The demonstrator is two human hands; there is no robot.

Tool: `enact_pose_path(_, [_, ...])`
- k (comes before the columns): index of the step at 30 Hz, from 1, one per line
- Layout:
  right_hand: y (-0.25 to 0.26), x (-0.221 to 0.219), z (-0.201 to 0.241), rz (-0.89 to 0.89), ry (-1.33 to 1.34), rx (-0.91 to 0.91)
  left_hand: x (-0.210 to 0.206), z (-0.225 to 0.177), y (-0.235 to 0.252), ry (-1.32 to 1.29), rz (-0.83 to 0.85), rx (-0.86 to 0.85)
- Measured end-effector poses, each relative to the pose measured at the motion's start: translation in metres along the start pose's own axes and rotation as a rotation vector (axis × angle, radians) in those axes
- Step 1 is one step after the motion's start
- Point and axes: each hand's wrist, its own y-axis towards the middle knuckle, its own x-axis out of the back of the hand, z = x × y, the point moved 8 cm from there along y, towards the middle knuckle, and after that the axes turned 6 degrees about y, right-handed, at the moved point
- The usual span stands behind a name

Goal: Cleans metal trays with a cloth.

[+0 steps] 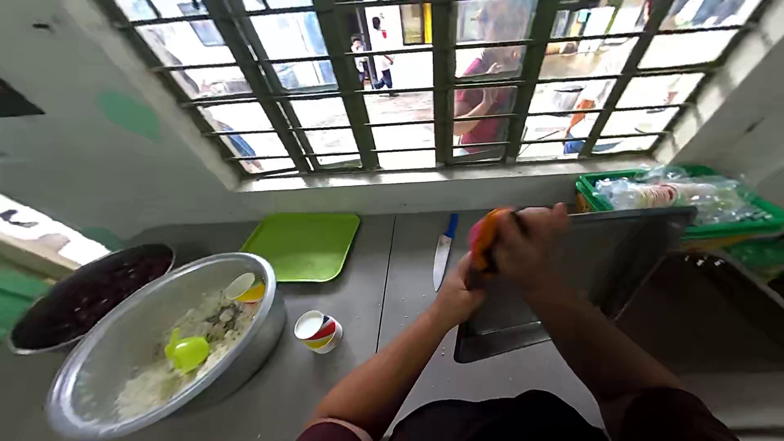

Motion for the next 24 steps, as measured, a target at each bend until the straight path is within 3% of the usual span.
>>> enact_pose_path(4, [-0.025, -0.019, -0.02, 0.009, 0.016, 0.067, -0.004, 0.021, -0.01, -0.277, -0.107, 0.091])
enact_pose_path(10, [-0.049, 0.002, -0.099, 0.143, -0.182, -0.108, 0.019, 0.028, -0.028, -0.47, -0.163, 0.116])
enact_pose_path(12, [-0.053, 0.018, -0.14, 0.223, -0.244, -0.256, 0.029, 0.025, -0.035, -0.495, -0.199, 0.11])
enact_pose_path(15, [-0.057, 0.046, -0.212, 0.332, -0.402, -0.666, 0.042, 0.02, -0.043, -0.517, -0.246, 0.085])
enact_pose_path(17, [-0.061, 0.064, -0.238, 0.26, -0.489, -0.903, 0.043, 0.015, -0.045, -0.521, -0.249, 0.058])
enact_pose_path(19, [-0.07, 0.069, -0.242, 0.068, -0.553, -0.988, 0.04, 0.014, -0.045, -0.529, -0.246, 0.035])
enact_pose_path(21, [-0.077, 0.06, -0.223, -0.076, -0.533, -0.957, 0.037, 0.019, -0.043, -0.544, -0.271, 0.056])
enact_pose_path(22, [-0.077, 0.048, -0.207, -0.071, -0.476, -0.917, 0.037, 0.022, -0.041, -0.555, -0.291, 0.068])
enact_pose_path(24, [-0.078, 0.013, -0.166, 0.103, -0.291, -0.856, 0.039, 0.028, -0.038, -0.567, -0.313, 0.067])
